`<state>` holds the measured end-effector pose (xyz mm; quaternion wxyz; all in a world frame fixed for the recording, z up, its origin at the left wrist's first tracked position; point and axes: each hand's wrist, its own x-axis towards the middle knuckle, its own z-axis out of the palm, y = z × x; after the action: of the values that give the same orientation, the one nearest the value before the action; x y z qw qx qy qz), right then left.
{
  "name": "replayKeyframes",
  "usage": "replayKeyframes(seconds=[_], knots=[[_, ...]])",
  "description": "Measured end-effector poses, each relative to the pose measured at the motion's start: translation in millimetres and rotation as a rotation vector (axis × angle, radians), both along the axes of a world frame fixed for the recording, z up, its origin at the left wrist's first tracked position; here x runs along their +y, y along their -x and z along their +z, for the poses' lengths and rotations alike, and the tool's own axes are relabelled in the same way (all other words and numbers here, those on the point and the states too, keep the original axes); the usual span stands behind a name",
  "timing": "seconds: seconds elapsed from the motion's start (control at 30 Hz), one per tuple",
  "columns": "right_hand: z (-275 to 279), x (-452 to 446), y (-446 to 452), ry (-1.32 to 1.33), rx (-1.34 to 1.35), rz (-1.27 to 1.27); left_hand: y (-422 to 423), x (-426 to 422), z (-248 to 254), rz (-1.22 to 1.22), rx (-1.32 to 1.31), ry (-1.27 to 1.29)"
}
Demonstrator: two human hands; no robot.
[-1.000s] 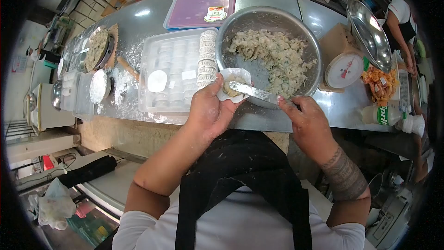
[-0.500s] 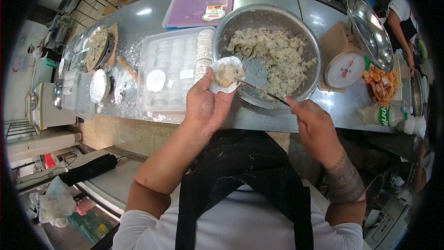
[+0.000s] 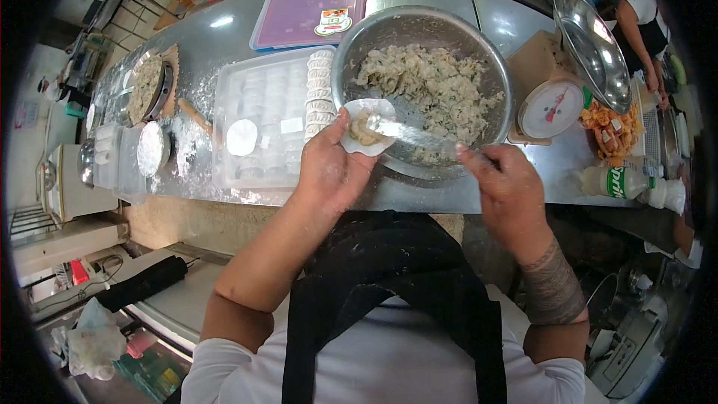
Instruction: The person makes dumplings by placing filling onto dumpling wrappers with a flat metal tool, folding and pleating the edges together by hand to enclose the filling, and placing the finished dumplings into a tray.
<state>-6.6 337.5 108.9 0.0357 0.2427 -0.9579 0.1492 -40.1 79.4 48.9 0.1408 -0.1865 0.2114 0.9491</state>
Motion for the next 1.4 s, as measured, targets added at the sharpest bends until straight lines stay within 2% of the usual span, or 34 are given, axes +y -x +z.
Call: replayKeyframes(seconds=[0.17, 0.27, 0.37, 0.47, 0.57, 0.67, 0.8, 0.87, 0.97, 1.07, 1.2, 1.3, 1.4], knots=[[-12, -9, 2, -0.076, -0.024, 0.093, -5, -7, 0, -0.037, -0.001, 0.004], [16, -11, 0, -0.097, -0.05, 0.062, -4, -19, -7, -0.013, -0.037, 0.014], [26, -31, -4, -0.033, -0.027, 0.044, -2, -32, 4, -0.038, -0.018, 0.023], [-4, -49, -2, -0.005, -0.037, 0.1, -6, -43, 8, -0.082, -0.005, -0.005], [12, -55, -11, 0.007, -0.117, 0.024, -6, -57, 11, -0.061, -0.037, -0.026], [39, -61, -20, 0.126, -0.241, -0.063, -6, -71, 15, -0.052, -0.064, -0.027], [40, -78, -27, 0.155, -0.203, -0.052, -7, -86, 15, -0.134, -0.03, 0.015], [37, -87, -27, 0.136, -0.196, -0.034, -7, -92, 22, -0.184, -0.02, 0.055], [10, -81, -23, 0.16, -0.117, -0.14, -7, -96, 28, -0.239, -0.003, 0.107], [-21, -40, -7, 0.163, -0.064, -0.352, -2, -101, 21, -0.255, -0.014, 0.118], [-17, -31, -1, -0.174, -0.132, -0.507, 9, -102, 5, -0.235, -0.061, 0.042], [-53, -15, 17, -0.272, 0.04, -0.394, 15, -98, -4, -0.246, -0.065, -0.001], [-86, -24, 51, -0.478, -0.19, -0.454, 13, -95, -3, -0.276, -0.019, -0.028]])
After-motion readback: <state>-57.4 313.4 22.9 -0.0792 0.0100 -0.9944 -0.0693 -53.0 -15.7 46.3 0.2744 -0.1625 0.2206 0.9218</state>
